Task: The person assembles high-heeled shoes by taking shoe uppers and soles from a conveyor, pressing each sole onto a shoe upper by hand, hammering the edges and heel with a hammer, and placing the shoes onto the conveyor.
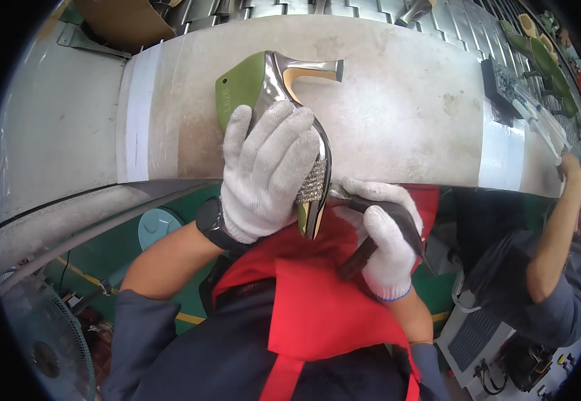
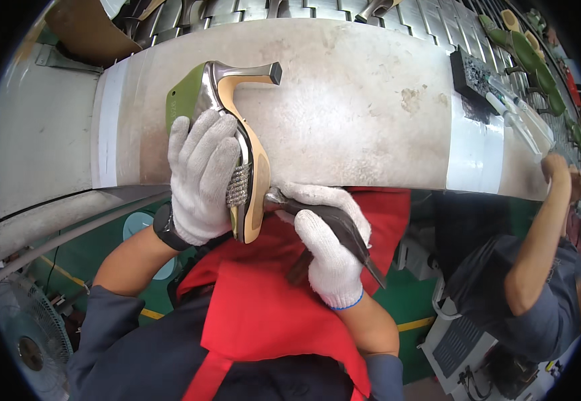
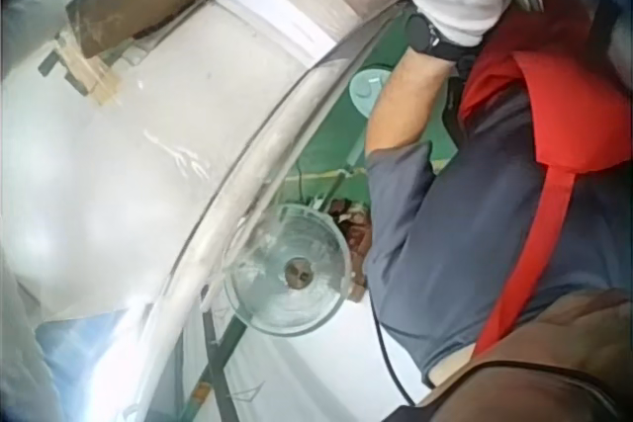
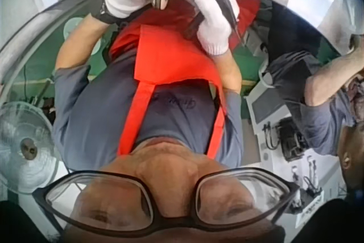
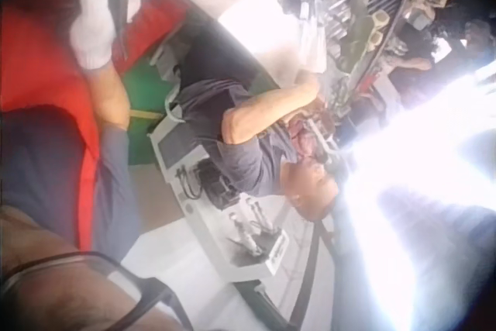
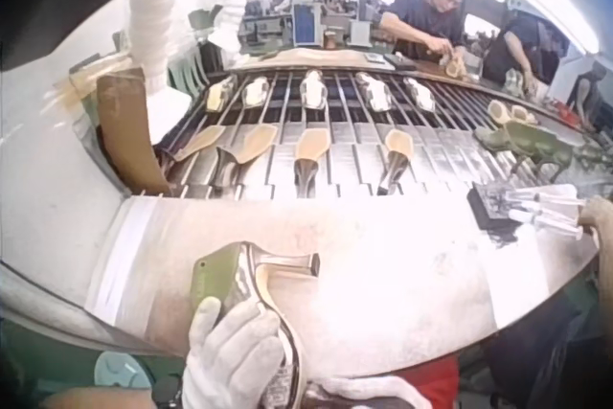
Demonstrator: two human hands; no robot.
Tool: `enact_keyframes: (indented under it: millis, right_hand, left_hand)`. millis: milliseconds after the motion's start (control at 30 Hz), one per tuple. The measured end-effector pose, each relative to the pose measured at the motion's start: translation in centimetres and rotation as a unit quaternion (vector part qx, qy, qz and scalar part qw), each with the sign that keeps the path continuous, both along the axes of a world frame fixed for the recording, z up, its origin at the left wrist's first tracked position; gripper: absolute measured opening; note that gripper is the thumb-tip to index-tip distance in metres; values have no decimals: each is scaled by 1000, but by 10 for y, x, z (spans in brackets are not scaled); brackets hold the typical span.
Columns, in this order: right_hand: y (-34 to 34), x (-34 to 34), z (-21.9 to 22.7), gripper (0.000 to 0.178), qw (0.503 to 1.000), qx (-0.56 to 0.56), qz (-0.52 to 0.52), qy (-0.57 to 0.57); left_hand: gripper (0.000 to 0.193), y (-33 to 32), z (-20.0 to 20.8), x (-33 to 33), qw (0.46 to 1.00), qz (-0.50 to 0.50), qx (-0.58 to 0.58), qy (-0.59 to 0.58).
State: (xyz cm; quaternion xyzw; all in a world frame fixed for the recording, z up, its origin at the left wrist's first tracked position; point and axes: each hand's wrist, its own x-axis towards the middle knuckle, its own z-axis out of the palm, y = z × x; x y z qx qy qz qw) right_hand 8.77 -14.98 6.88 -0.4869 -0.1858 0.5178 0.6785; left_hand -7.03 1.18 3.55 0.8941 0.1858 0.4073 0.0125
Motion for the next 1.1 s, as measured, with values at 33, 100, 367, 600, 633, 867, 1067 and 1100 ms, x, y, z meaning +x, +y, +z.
enact_keyframes:
  millis: [33,100,367,600,633,867,1067,1100]
  right_hand:
    - [0,1,4,36,1000,-4,0,1]
    - [-3,3,15,36,998,13,1,-60]
    - [3,12,45,42,935,142,166,-280]
    - [17,18,47,39,962,103,130,-217]
    - [17,19,46,39,962,102,132,-215]
    - [40,44,60,40,948,34,219,-227]
    - [53,45,56,37,974,64,159,-147]
    - [56,46,56,36,978,65,159,-121]
  left_hand:
    - [55,0,0,1,1000,0,-4,1]
    - [53,0,0,1,1000,-7,-7,-6]
    - [52,-4,5,-2,998,-6,-55,22]
    - [32,-2,1,8,998,-5,-62,-27]
    - [32,-2,3,8,998,-3,-64,-25]
    - [27,-2,-6,10,996,1,-66,-56]
    - [42,-2,-17,11,996,12,-21,-81]
    - [42,-3,-19,13,996,15,-24,-81]
